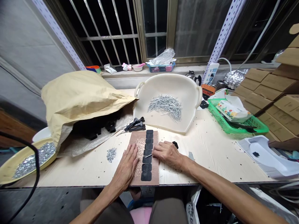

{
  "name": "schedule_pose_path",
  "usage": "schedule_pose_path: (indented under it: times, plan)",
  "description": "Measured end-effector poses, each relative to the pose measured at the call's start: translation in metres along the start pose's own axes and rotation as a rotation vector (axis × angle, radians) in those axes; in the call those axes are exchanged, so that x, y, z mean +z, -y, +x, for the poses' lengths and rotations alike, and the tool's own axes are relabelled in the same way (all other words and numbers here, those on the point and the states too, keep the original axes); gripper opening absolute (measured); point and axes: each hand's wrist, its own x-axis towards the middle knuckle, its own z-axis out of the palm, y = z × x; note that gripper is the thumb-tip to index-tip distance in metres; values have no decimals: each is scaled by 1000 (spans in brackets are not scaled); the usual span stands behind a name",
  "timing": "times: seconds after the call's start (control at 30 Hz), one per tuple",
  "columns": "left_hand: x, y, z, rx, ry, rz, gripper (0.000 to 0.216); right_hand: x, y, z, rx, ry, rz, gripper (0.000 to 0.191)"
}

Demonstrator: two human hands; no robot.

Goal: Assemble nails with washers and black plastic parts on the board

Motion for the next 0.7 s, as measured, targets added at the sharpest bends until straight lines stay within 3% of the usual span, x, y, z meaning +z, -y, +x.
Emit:
schedule_pose_path:
  times: [0.17, 0.33, 0.4, 0.53, 0.7]
  plan:
    - [2, 0, 0, -5, -3, 12, 47, 2, -10, 9, 300, -80, -30, 26]
    - [6, 5, -1, 17, 3, -7, 49, 7, 9, -9, -14, 23, 42, 27]
    - [7, 6, -1, 27, 8, -11, 49, 4, 5, -6, 29, 17, 30, 27]
    - [5, 5, -1, 24, 6, -11, 48, -7, -11, 8, 265, -37, -8, 35]
    - [5, 4, 0, 23, 16, -22, 49, -10, 3, 3, -112, 65, 73, 27]
